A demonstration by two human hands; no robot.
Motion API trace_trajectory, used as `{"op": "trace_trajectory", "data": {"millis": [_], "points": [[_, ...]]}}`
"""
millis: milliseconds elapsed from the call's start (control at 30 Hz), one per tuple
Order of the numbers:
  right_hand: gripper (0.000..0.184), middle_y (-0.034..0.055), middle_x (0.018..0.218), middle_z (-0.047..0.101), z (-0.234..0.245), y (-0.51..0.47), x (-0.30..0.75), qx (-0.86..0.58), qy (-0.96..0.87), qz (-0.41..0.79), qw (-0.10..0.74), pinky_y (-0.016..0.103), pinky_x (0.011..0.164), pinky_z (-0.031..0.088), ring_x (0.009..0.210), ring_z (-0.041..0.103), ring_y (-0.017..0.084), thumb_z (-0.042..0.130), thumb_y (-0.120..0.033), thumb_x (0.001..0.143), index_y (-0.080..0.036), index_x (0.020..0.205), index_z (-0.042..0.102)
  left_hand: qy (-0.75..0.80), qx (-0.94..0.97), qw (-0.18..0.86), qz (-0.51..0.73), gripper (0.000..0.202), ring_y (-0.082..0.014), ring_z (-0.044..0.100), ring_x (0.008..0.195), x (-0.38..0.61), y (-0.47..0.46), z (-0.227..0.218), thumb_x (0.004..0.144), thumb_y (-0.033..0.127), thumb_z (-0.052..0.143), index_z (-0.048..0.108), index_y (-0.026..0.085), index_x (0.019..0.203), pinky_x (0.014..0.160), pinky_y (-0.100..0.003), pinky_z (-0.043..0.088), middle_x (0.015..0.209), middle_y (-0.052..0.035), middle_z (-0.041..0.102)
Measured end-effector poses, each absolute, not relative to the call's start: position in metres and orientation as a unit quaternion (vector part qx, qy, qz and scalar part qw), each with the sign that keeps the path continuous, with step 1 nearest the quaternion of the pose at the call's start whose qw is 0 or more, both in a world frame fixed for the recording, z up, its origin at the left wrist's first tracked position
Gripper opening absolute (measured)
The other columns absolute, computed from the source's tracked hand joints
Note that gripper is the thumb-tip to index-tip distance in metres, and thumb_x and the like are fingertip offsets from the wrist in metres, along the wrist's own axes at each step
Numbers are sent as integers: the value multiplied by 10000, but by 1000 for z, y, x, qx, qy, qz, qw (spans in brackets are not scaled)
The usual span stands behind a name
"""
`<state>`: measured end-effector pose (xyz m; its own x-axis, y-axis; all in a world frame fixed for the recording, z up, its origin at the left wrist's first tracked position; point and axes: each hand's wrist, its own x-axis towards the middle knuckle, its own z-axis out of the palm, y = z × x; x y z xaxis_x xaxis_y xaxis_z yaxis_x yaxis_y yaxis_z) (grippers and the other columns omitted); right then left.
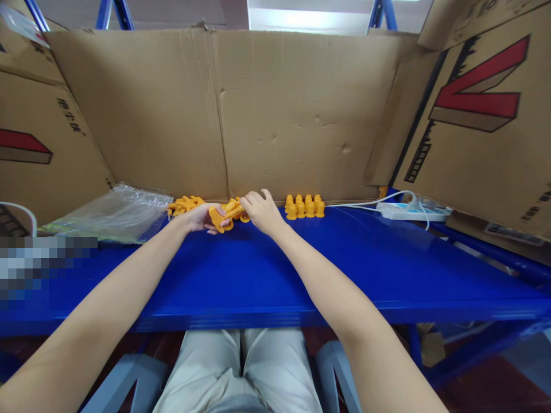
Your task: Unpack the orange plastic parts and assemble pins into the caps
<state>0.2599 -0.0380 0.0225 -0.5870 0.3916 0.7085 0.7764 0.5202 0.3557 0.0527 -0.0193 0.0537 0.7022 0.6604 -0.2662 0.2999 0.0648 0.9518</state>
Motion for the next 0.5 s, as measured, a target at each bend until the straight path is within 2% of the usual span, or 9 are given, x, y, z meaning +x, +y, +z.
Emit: {"op": "trace_trajectory", "data": {"millis": [233, 367, 500], "points": [[266, 143, 1068, 623, 20, -33, 267, -314, -871, -282, 252, 379, 876, 333, 1040, 503, 254, 431, -241, 935, -123, 1148, 537, 373, 656, 636, 160, 157, -65, 256, 304, 53, -22, 51, 588, 286, 470, 511, 147, 528, 347, -236, 272, 449, -31, 457], [317, 156, 1153, 597, 17, -32, 269, -301, -883, -256, 255, 389, 898, 333, 1116, 477, 259, 444, -242, 931, -134, 1223, 504, 380, 653, 634, 165, 142, -65, 236, 315, 52, -22, 49, 587, 283, 469, 514, 155, 544, 351, -238, 268, 461, -31, 471], [287, 135, 1138, 615, 17, -32, 268, -304, -891, -234, 245, 394, 914, 323, 1107, 492, 246, 471, -215, 915, -154, 1188, 533, 394, 652, 629, 156, 123, -74, 238, 319, 51, -19, 47, 596, 266, 475, 528, 156, 584, 350, -237, 254, 445, -24, 452]]}}
